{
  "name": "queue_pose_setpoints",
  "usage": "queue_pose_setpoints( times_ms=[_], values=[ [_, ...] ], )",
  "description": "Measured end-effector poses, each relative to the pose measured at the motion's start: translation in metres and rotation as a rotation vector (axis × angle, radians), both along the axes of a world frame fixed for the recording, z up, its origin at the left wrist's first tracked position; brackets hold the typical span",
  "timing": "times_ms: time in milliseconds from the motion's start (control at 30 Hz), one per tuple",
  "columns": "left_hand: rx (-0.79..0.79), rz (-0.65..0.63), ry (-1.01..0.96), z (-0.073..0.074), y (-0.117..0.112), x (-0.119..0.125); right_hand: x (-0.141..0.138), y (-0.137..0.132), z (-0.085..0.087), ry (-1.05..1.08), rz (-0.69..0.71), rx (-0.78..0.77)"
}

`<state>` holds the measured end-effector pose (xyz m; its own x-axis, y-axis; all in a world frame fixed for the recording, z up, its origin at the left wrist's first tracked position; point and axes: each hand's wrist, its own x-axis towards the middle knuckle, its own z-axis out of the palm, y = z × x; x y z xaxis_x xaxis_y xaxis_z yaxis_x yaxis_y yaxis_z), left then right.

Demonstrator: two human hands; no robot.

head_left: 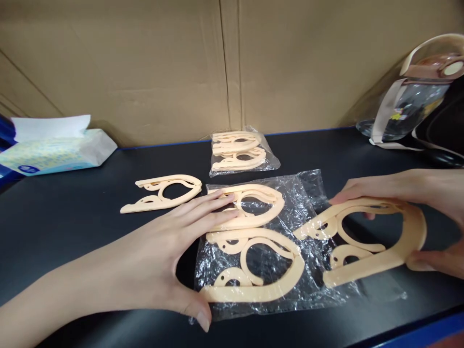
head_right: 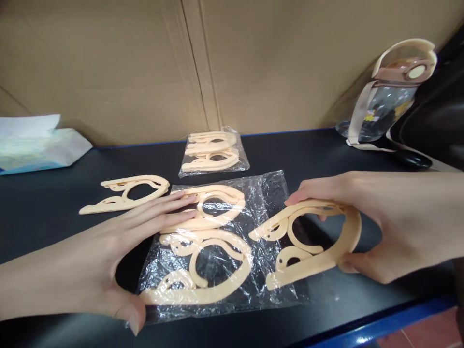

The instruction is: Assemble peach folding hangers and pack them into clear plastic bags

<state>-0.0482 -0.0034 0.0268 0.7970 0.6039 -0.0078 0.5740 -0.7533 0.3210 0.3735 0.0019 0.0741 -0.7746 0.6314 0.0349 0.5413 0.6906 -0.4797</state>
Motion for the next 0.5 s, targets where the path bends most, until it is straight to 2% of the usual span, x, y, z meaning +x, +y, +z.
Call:
queue_pose_setpoints(
  times_ms=[133,233,400,500],
  values=[
    [0.004,-0.010,-0.036,-0.005,0.001,-0.002,0.002,0.001,-0.001,0.036,0.046,0.101],
    [0.012,-0.042,-0.031,-0.006,0.002,-0.003,-0.002,0.001,0.000,0.064,0.053,0.123],
    [0.011,-0.044,-0.045,-0.008,0.004,-0.001,-0.012,-0.003,0.007,-0.001,0.010,0.050],
    [0.014,-0.052,-0.072,-0.009,0.006,-0.001,-0.023,-0.004,0.005,-0.061,-0.009,-0.053]
  ],
)
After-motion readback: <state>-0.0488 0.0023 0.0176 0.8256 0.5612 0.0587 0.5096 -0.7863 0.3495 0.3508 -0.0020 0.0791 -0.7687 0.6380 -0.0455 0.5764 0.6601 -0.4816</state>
